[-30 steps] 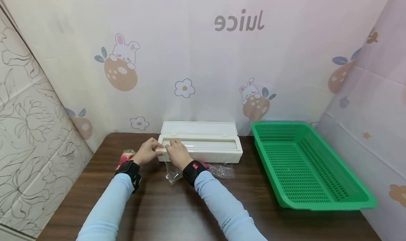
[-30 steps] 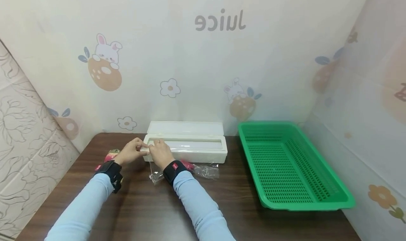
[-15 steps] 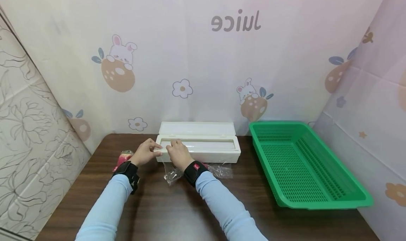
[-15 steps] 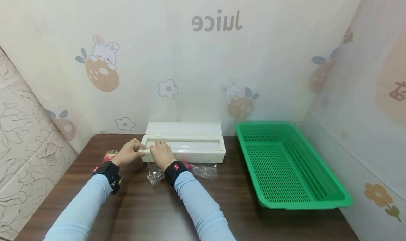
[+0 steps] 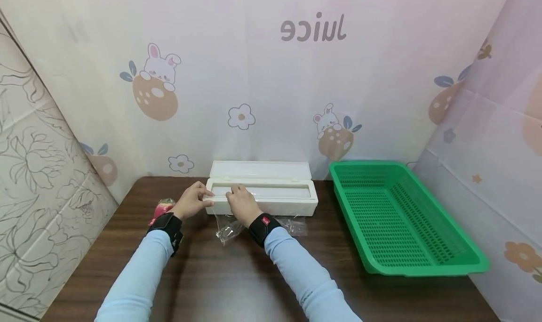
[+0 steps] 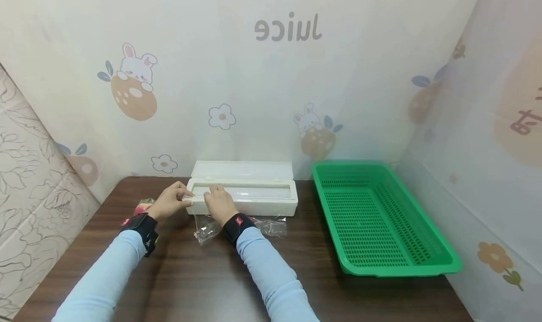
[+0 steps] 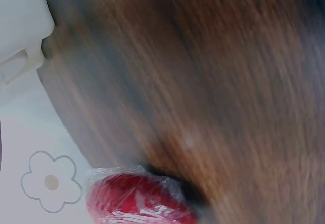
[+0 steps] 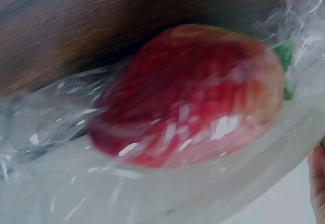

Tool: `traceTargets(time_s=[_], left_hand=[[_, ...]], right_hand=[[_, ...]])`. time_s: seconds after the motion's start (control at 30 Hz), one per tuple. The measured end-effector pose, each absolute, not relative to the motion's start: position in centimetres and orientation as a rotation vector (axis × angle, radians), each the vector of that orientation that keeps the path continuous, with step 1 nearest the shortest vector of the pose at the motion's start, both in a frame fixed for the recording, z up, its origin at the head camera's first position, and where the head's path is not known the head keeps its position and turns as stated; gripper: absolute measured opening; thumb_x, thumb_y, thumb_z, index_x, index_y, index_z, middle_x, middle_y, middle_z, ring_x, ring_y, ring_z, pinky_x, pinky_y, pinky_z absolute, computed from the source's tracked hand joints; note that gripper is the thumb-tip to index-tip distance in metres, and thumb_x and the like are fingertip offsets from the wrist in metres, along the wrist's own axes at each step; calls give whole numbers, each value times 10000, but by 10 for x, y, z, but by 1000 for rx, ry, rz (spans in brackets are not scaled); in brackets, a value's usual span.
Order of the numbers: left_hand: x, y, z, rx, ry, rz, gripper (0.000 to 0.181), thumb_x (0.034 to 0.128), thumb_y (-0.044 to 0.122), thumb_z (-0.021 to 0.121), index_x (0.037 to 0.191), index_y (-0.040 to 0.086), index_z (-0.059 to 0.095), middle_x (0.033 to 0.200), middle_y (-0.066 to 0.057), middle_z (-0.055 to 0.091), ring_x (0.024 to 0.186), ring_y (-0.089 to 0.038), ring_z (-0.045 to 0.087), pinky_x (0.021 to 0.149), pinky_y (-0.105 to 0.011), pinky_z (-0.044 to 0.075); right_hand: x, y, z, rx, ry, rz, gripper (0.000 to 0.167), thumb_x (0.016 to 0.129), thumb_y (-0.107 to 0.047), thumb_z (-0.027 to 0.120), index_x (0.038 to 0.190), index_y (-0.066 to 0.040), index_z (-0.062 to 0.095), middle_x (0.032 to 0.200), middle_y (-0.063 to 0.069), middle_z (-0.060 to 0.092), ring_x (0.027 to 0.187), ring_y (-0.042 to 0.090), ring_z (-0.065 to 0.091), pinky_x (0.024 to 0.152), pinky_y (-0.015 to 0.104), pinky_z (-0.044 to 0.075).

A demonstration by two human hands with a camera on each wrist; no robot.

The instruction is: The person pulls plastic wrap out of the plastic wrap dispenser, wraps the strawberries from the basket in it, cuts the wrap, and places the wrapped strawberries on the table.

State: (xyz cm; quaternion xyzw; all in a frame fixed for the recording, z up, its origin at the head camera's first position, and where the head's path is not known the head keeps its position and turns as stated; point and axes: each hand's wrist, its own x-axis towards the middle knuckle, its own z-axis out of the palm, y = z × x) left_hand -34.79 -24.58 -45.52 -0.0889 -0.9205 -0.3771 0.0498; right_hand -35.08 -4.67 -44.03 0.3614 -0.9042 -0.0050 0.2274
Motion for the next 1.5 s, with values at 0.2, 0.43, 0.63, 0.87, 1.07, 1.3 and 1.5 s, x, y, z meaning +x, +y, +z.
traceTargets(time_s=[0.2,0.43,0.63,0.87,1.07,1.3,1.5], left_hand=[[-344,-244,-447,-317,-2807,-998,197,740,110,749,900,4,706,923,-63,510,763,-195,465,634,-284,388],[-343,-235,-439,-403,-2877,-796,245,753,116,713,981,29,689,994,-107,617,897,-268,565,780,-425,461],[-339,-226,-430,-368,-2993,-760,346,734,194,696,1069,111,676,1057,-106,624,973,-256,529,810,-449,447],[-333,-224,-424,-365,-3000,-754,356,697,142,680,1053,138,680,1091,-105,629,965,-258,545,777,-447,455],[-334,-219,-425,-380,-2969,-707,291,780,259,706,1026,105,696,1044,-90,663,983,-261,580,809,-456,471],[-336,-219,-431,-415,-2910,-579,151,781,137,710,915,71,730,898,-66,682,881,-243,568,789,-411,459],[-341,-222,-435,-387,-2909,-643,167,791,132,699,934,51,728,908,-93,684,864,-259,569,770,-416,452]], right_hand=[[-354,-42,-444,1000,-2450,-21,105,832,-76,600,891,-131,668,897,31,578,898,175,568,639,247,528],[-353,-40,-443,1001,-2439,-22,109,831,-76,596,887,-129,672,886,28,578,885,169,565,627,248,527],[-352,-38,-444,990,-2432,-13,106,828,-79,608,898,-126,673,883,30,579,878,173,566,603,253,528],[-353,-39,-447,994,-2444,15,118,838,-75,592,916,-118,670,897,33,578,880,174,562,596,262,529],[-353,-39,-447,988,-2471,11,129,837,-80,605,941,-121,669,931,35,578,901,173,561,620,257,529],[-351,-39,-447,985,-2506,9,123,844,-85,595,933,-125,668,937,31,581,926,175,563,628,267,533],[-352,-37,-443,1004,-2512,-6,138,841,-64,591,944,-115,667,947,36,585,929,178,561,651,257,530]])
